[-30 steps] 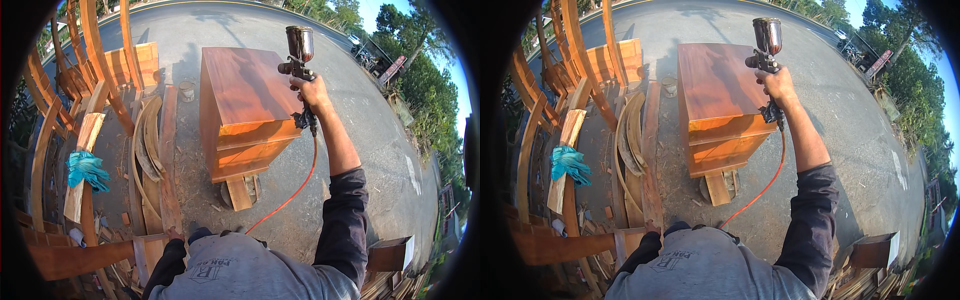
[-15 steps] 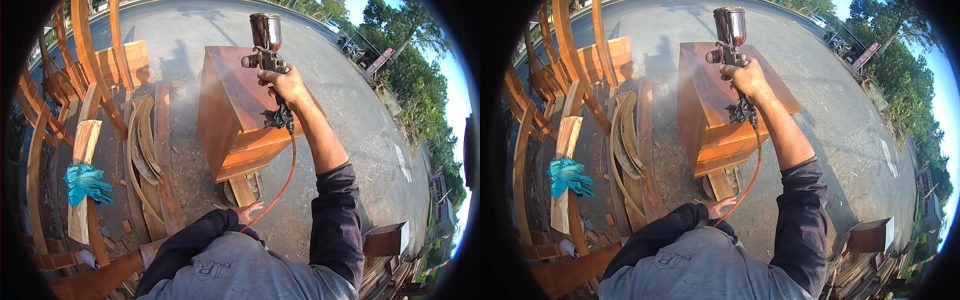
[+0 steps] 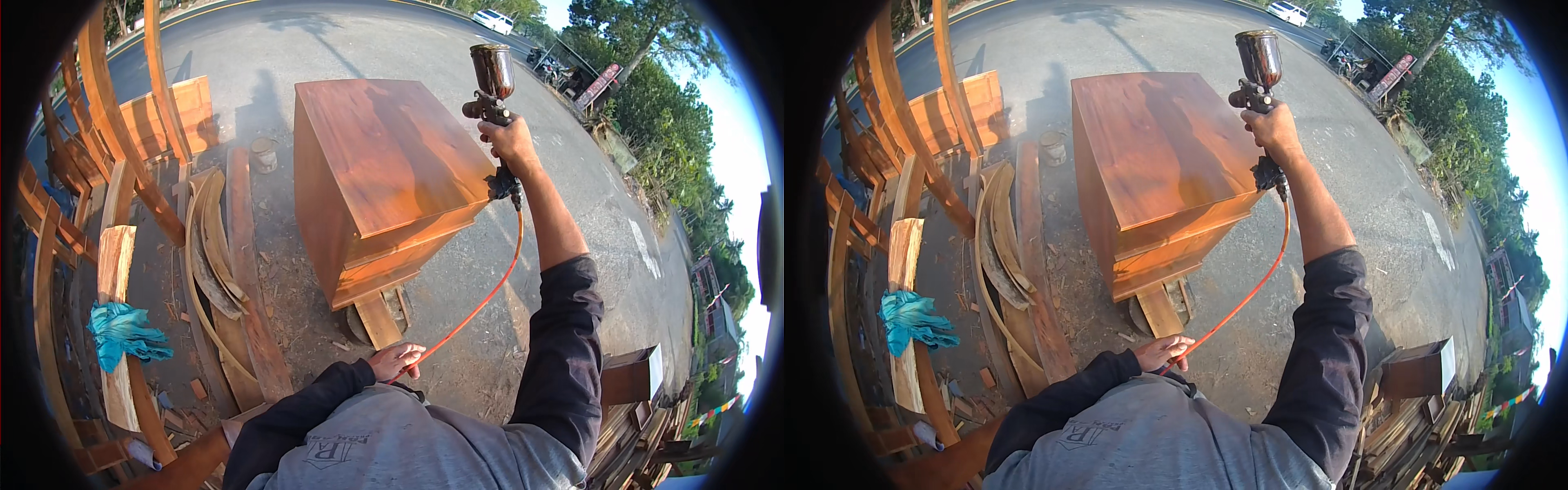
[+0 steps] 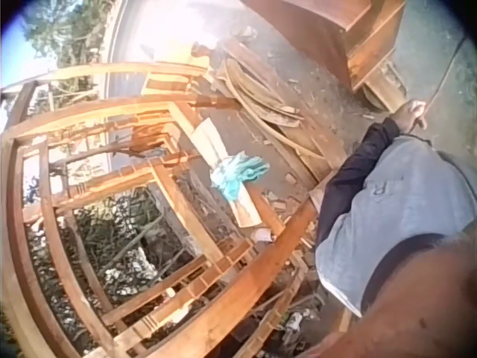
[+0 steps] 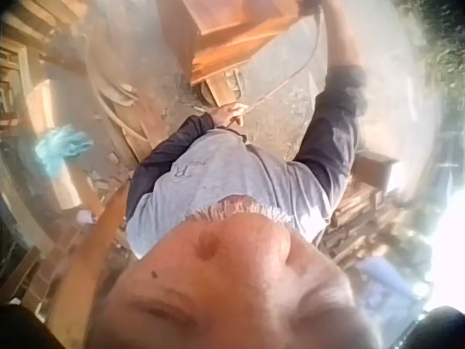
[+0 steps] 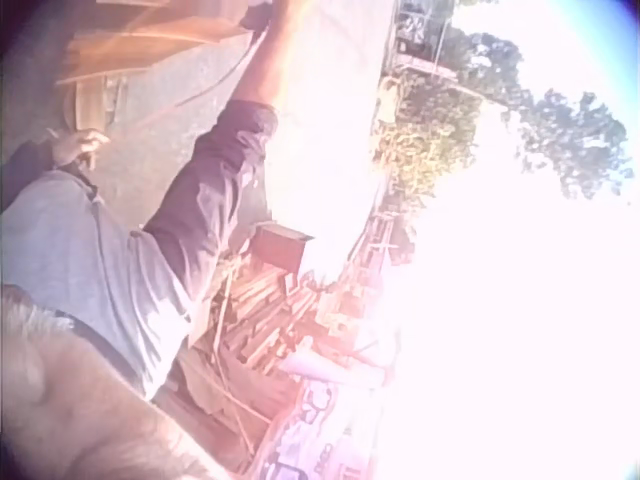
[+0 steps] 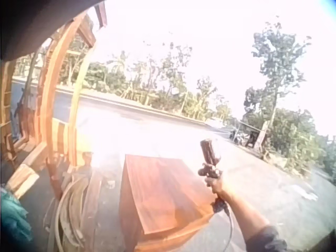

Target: The person stains a wooden cabinet and its doors using a spray gun. The person first clears the nozzle of the spray gun, then applies a coat of stain to the top and sides of the cabinet, and finishes by spraying the inner side of an open door.

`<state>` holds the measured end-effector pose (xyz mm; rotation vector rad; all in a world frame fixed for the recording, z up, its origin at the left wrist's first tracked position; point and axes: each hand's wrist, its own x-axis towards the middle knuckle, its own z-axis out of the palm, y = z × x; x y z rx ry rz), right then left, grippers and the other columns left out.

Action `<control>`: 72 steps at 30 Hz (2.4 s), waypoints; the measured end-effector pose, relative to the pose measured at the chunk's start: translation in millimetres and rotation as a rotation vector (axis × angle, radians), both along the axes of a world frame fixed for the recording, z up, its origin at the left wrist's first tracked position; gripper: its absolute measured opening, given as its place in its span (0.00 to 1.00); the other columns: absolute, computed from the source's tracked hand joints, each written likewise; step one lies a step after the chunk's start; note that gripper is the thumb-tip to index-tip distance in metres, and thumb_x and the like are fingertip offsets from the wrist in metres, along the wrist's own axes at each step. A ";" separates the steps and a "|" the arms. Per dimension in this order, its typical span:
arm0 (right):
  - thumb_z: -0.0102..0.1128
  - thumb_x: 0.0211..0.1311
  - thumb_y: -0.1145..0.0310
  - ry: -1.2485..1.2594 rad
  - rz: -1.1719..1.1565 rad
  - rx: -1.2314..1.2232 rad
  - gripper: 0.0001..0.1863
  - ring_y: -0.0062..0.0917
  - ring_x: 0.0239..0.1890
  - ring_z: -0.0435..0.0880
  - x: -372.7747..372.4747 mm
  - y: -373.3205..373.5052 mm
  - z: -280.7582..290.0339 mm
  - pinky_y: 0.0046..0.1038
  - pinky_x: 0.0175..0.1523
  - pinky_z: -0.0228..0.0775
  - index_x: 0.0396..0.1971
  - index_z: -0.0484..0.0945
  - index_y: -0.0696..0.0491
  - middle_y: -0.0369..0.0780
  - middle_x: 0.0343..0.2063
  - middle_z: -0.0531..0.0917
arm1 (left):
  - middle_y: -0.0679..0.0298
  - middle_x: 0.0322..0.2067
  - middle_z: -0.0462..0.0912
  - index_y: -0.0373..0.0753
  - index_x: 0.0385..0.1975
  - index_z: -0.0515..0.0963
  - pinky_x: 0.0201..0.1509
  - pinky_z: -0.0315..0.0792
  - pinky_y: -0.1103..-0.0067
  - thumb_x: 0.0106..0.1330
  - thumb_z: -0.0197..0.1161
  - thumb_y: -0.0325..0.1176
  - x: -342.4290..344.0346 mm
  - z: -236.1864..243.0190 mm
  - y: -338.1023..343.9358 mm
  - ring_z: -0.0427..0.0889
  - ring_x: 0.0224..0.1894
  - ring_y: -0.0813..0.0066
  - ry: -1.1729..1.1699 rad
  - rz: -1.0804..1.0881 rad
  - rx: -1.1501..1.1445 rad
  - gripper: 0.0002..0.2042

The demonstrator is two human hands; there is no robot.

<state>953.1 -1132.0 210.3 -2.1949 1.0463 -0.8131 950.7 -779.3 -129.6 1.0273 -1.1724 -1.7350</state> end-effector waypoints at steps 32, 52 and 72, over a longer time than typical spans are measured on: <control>0.69 0.62 0.64 -0.189 0.004 -0.047 0.14 0.19 0.16 0.75 -14.6 -17.8 31.5 0.24 0.20 0.67 0.40 0.84 0.59 0.38 0.24 0.83 | 0.57 0.50 0.83 0.36 0.66 0.70 0.55 0.74 0.71 0.81 0.47 0.46 -18.1 247.5 -274.6 0.82 0.53 0.62 0.455 0.936 -0.459 0.23; 0.67 0.62 0.66 -0.020 0.197 0.081 0.14 0.20 0.19 0.79 29.0 -17.2 7.0 0.25 0.24 0.72 0.45 0.85 0.57 0.39 0.23 0.84 | 0.48 0.69 0.63 0.37 0.77 0.49 0.73 0.61 0.66 0.79 0.51 0.42 -5.3 251.6 -269.1 0.64 0.72 0.57 0.090 1.013 -0.406 0.32; 0.71 0.63 0.61 -0.070 0.389 0.131 0.15 0.17 0.17 0.75 122.7 43.7 18.8 0.24 0.23 0.69 0.41 0.82 0.57 0.38 0.25 0.85 | 0.49 0.65 0.55 0.32 0.77 0.42 0.74 0.58 0.67 0.75 0.59 0.40 58.1 270.5 -223.8 0.60 0.70 0.59 0.156 1.296 -0.478 0.40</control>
